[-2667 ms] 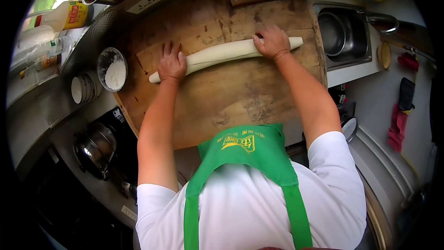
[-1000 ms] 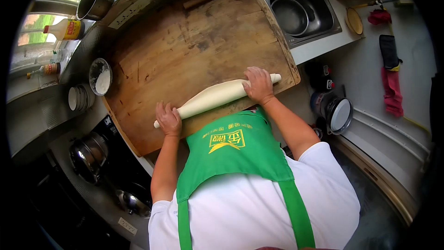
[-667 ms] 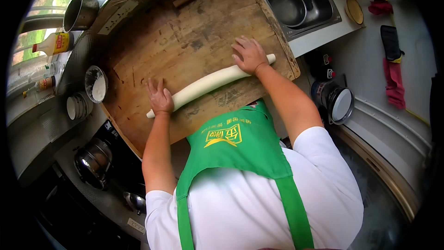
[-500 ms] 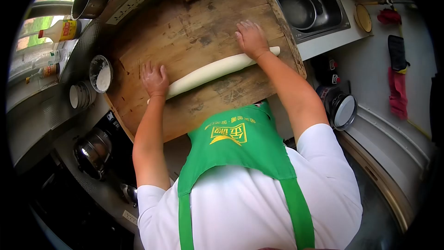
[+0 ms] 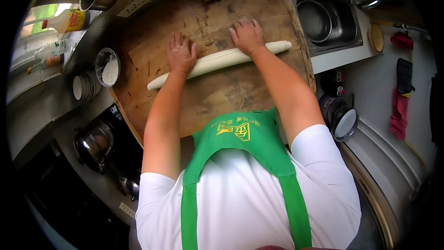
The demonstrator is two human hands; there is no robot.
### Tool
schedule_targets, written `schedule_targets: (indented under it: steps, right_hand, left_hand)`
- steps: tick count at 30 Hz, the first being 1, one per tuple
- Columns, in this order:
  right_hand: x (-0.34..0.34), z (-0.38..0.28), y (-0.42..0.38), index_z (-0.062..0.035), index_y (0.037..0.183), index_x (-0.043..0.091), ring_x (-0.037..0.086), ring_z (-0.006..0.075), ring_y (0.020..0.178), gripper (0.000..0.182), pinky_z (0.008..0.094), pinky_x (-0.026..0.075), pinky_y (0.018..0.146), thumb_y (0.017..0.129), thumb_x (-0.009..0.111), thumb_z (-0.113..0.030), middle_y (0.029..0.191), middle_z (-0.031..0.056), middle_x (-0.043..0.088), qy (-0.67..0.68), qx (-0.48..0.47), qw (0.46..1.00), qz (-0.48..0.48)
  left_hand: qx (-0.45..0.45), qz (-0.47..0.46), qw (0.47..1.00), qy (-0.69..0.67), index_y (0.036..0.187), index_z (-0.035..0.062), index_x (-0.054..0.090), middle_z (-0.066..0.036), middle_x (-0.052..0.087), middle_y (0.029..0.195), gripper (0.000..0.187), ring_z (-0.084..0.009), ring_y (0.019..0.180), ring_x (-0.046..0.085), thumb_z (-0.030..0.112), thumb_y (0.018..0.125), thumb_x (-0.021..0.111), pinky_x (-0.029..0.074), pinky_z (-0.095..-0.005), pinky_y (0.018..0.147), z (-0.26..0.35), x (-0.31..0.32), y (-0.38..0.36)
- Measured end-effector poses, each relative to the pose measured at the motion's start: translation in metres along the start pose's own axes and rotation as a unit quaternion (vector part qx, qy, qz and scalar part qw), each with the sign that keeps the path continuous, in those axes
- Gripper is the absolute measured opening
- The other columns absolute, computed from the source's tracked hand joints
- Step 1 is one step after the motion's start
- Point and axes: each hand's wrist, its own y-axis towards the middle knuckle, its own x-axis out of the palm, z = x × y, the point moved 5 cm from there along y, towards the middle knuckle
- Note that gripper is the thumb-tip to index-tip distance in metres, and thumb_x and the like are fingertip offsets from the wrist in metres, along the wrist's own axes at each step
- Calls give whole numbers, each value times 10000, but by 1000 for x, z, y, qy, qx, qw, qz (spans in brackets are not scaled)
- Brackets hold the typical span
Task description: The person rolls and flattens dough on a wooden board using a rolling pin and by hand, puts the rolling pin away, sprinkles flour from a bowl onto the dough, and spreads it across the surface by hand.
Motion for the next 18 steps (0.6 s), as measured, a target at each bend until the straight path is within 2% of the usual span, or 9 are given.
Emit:
schedule_targets:
  steps: [2,3,4,6,8,12,13,16,18]
  right_hand:
    - [-13,-27,-16,-52,1154,674,577,310,1300,323,505,416,1116,1024,555,-323,1249,142,696,70,-56,996,28]
    - [-22,-42,-28,-16,1239,657,562,315,1333,408,476,410,1134,1002,571,-337,1330,168,673,76,-66,995,-13]
    - [13,-57,-73,14,1326,636,542,337,1366,526,487,398,1155,965,605,-368,1416,188,635,59,-78,991,-91]
    - [6,-63,-78,2,1389,621,524,360,1388,583,498,384,1172,952,617,-384,1462,184,609,21,-113,992,-50]
    - [17,-58,-55,-21,1368,642,528,360,1386,535,514,386,1168,963,603,-369,1445,166,627,30,-95,994,-48]
    - [30,-49,5,-52,1304,677,526,360,1388,459,505,387,1169,990,577,-372,1412,141,660,53,-52,996,-57]
    - [26,-43,41,-68,1286,681,550,354,1367,430,514,396,1163,1015,557,-379,1380,128,682,-7,26,999,-35]
    - [22,-33,51,-90,1310,676,559,356,1361,431,513,392,1168,1036,542,-395,1384,133,678,39,17,999,-14]
    - [8,-21,23,-100,1295,689,554,353,1367,441,511,380,1180,1026,556,-424,1398,126,669,74,-6,997,15]
  left_hand:
    - [7,25,999,-31,1441,76,612,-173,531,1549,485,-409,1478,427,297,1014,551,321,-552,1216,27,4,-31]
    - [-2,13,1000,-27,1476,77,581,-163,515,1573,515,-397,1492,419,307,1018,538,300,-556,1228,50,19,-63]
    - [-9,5,1000,-28,1512,78,550,-152,500,1597,546,-385,1506,410,318,1021,525,278,-561,1239,66,39,-76]
    - [-18,-25,999,-41,1560,88,500,-143,463,1636,595,-384,1526,388,334,1018,511,250,-564,1255,69,37,-73]
    - [-44,-22,999,-8,1559,105,505,-145,450,1643,600,-414,1520,380,312,996,524,264,-562,1249,66,44,-53]
    - [-70,-23,993,-87,1465,126,594,-170,456,1620,523,-460,1496,379,257,962,547,322,-549,1219,53,22,19]
    - [-90,3,994,-54,1419,97,620,-197,461,1605,481,-442,1498,382,267,972,563,327,-538,1219,43,8,48]
    - [-31,43,999,-4,1463,55,577,-189,446,1614,553,-420,1508,371,295,965,588,325,-525,1209,32,11,55]
    - [-15,78,996,-42,1473,42,566,-177,427,1637,572,-398,1540,339,330,979,584,289,-517,1240,13,10,15]
